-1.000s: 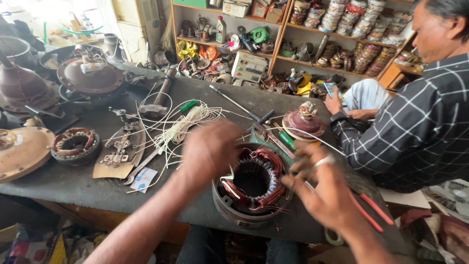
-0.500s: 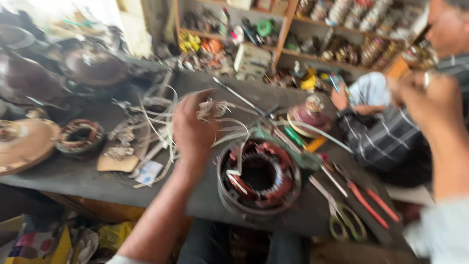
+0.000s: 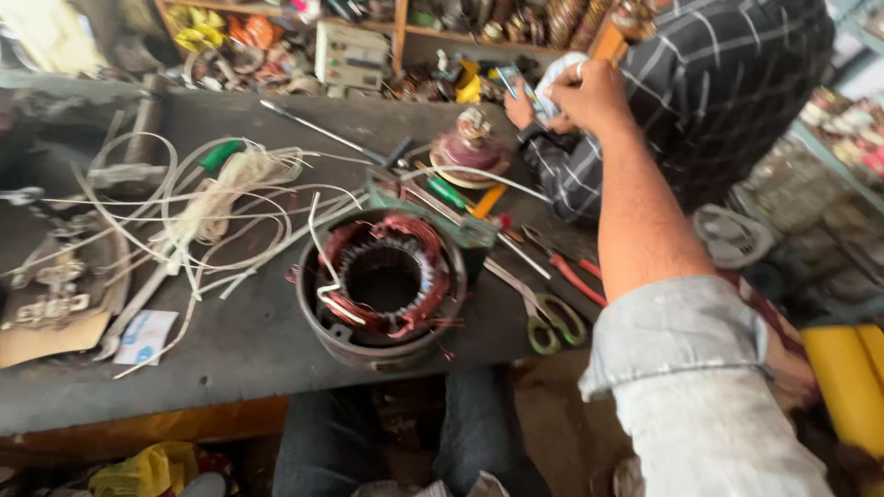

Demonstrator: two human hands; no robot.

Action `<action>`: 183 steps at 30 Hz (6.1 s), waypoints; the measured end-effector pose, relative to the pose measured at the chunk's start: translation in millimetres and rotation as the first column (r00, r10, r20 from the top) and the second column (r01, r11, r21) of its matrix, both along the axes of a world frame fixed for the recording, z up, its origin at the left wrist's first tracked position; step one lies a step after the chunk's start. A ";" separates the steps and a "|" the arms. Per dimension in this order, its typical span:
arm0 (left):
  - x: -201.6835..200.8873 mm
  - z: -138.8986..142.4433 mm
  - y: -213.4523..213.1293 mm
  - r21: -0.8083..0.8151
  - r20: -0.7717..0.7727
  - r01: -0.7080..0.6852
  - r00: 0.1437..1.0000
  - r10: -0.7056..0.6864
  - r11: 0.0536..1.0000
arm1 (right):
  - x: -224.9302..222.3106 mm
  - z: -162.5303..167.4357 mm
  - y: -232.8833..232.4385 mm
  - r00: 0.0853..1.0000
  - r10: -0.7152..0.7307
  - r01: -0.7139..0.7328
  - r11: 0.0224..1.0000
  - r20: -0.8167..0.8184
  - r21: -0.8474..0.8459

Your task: The person repairs an electrical motor stator by stripping copper wire ends, inserting them into slots, and securing them with white insulating tape. They use pliers, a knife, and tape to manipulate the wires and components on a cluttered workbench.

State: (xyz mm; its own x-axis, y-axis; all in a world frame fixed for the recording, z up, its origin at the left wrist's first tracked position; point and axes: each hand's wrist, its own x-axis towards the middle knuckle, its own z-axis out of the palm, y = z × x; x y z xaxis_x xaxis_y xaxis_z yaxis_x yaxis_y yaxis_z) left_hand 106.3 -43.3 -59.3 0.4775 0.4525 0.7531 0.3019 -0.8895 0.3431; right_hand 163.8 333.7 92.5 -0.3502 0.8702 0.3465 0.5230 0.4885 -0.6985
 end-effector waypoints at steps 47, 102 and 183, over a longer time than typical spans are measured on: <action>-89.3 6.9 11.1 -0.098 0.139 -0.885 0.440 0.887 0.455 | -44.0 -104.5 1.7 0.329 0.322 -0.383 0.905 0.888 -0.186; -58.8 -67.5 3.2 -0.711 0.621 0.366 0.727 0.293 0.600 | 64.3 -139.9 -289.9 0.899 0.361 -0.439 0.732 0.250 0.521; -101.3 -24.1 5.5 -0.039 0.106 -0.790 0.605 0.789 0.611 | 63.1 -135.7 -339.8 0.955 0.283 -0.273 0.956 -0.088 0.111</action>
